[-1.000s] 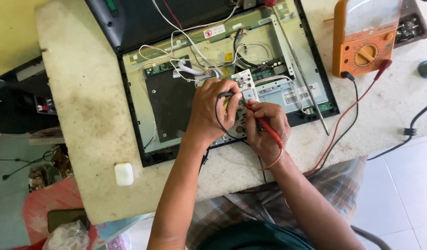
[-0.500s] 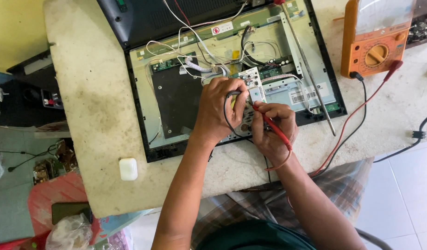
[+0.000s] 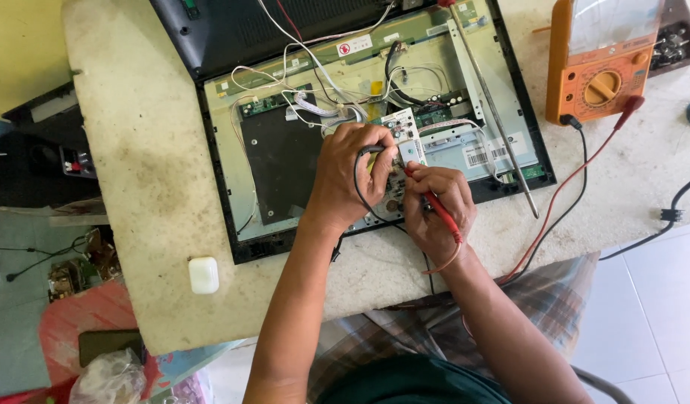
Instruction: The person uses a multimeter to test a circuit board removed from a television set. They hold the board with one hand and use the multimeter probes to touch various points on the board's surface and components.
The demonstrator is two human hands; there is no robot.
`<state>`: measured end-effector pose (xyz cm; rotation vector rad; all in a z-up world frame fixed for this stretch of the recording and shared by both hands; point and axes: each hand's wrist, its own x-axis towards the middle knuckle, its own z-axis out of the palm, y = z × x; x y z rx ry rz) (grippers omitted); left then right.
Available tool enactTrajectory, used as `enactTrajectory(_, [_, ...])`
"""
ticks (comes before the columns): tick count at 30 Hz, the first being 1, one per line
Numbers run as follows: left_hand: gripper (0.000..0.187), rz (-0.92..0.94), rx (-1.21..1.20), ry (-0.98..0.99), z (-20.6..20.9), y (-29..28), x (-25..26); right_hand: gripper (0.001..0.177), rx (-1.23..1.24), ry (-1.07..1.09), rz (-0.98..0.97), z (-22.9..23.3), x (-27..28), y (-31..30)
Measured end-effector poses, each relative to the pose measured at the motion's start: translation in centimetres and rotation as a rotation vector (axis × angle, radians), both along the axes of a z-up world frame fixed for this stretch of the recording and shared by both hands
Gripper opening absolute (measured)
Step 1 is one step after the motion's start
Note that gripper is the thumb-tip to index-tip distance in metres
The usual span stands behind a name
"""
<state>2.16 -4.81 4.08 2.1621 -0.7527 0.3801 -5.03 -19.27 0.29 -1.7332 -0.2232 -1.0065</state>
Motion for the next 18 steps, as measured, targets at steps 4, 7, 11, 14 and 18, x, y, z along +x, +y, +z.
enactTrajectory(4, [0.008,-0.024,-0.011,0.009,0.13,0.09,0.16,0.017,-0.017,0.003,-0.014,0.06,-0.1,0.0])
enactTrajectory(7, [0.008,-0.019,0.004,0.01,0.14,0.1,0.17,0.017,-0.027,0.013,-0.013,0.03,-0.1,-0.02])
enactTrajectory(11, [0.009,-0.019,0.009,0.02,0.08,0.07,0.2,0.016,-0.006,0.008,-0.003,-0.15,-0.12,-0.07])
enactTrajectory(14, [0.009,-0.016,0.011,0.021,0.05,0.07,0.2,0.017,-0.008,0.014,-0.005,-0.15,-0.13,-0.1])
enactTrajectory(18, [0.009,-0.007,0.007,0.016,-0.13,0.06,0.12,0.018,-0.01,0.012,-0.005,-0.11,-0.14,-0.08])
